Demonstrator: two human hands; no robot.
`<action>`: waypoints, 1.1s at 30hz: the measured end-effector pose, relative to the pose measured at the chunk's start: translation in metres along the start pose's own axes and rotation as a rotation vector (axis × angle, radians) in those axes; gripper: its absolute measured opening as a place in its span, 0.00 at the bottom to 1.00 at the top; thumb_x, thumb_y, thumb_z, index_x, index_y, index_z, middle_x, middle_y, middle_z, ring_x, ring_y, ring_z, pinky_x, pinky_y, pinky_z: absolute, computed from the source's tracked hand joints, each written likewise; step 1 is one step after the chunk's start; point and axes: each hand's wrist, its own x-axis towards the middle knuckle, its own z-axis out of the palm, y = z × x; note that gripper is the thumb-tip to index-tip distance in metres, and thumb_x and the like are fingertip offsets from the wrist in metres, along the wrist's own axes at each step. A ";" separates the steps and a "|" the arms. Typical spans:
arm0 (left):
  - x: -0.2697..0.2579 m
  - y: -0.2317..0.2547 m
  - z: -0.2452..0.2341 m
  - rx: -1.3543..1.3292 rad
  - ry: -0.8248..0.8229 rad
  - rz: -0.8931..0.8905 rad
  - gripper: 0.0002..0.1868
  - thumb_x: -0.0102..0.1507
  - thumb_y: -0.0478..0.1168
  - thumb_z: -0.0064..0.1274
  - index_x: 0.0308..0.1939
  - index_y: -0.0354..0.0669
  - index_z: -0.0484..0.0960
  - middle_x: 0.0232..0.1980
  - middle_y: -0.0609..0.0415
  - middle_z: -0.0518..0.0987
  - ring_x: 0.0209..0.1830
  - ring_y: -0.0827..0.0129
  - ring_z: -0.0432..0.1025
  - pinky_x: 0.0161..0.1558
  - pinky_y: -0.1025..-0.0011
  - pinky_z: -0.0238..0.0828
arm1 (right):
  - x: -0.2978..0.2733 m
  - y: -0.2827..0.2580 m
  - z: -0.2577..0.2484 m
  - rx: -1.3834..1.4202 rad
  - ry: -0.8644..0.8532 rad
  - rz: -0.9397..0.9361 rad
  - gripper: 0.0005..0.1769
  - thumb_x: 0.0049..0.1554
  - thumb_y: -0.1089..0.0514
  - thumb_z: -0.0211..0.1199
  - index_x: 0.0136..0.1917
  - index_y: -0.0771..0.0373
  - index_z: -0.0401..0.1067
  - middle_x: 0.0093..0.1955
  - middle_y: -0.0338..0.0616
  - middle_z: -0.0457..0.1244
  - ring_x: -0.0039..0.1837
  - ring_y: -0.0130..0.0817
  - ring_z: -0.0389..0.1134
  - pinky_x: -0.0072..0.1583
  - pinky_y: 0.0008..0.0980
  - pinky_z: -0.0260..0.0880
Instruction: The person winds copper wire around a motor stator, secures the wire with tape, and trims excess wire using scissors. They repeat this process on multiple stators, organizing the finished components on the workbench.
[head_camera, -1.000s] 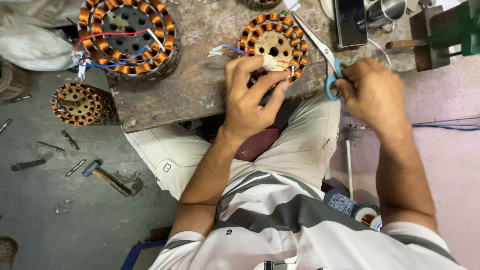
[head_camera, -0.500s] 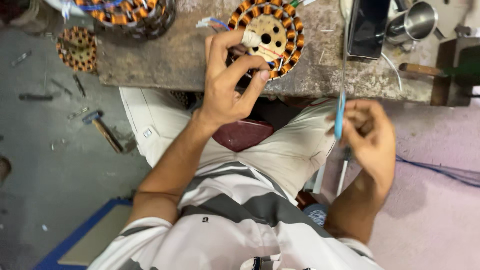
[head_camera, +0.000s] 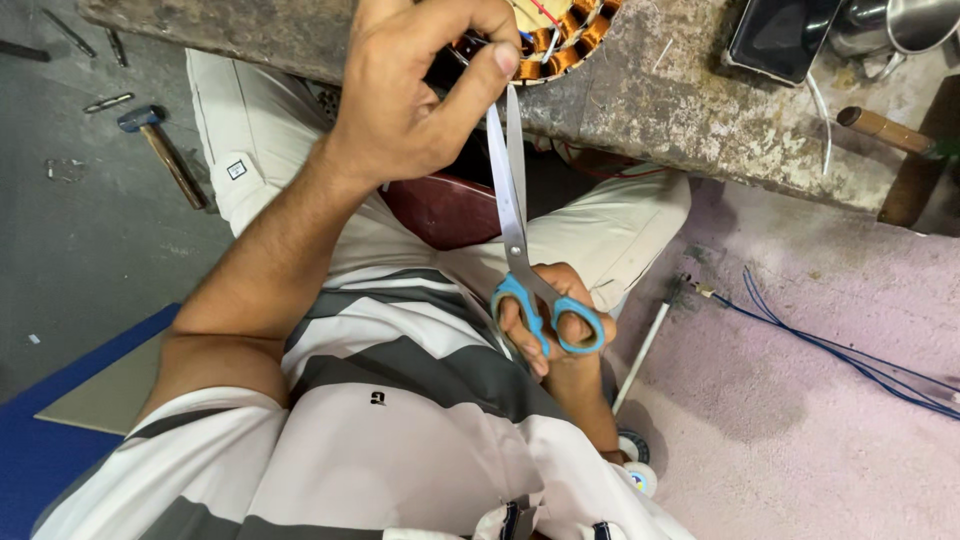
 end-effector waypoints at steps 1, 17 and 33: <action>0.000 0.001 -0.001 -0.006 -0.001 -0.001 0.01 0.71 0.31 0.55 0.45 0.40 0.79 0.44 0.56 0.79 0.47 0.64 0.70 0.53 0.65 0.61 | -0.001 -0.005 0.002 0.003 -0.018 0.027 0.37 0.54 0.44 0.74 0.52 0.84 0.69 0.34 0.54 0.62 0.25 0.32 0.62 0.27 0.26 0.65; 0.000 0.001 -0.004 -0.004 -0.014 0.025 0.01 0.72 0.31 0.55 0.47 0.39 0.81 0.46 0.55 0.79 0.48 0.63 0.69 0.54 0.63 0.62 | 0.008 -0.031 -0.003 -0.069 -0.021 -0.007 0.36 0.53 0.47 0.75 0.51 0.87 0.70 0.31 0.53 0.62 0.24 0.31 0.61 0.28 0.20 0.60; -0.001 0.000 -0.003 0.025 -0.017 0.003 0.00 0.72 0.33 0.56 0.46 0.40 0.81 0.47 0.54 0.78 0.53 0.61 0.66 0.56 0.64 0.60 | 0.004 -0.034 -0.008 -0.039 0.022 0.006 0.37 0.54 0.48 0.76 0.50 0.89 0.68 0.31 0.53 0.62 0.24 0.31 0.61 0.27 0.22 0.61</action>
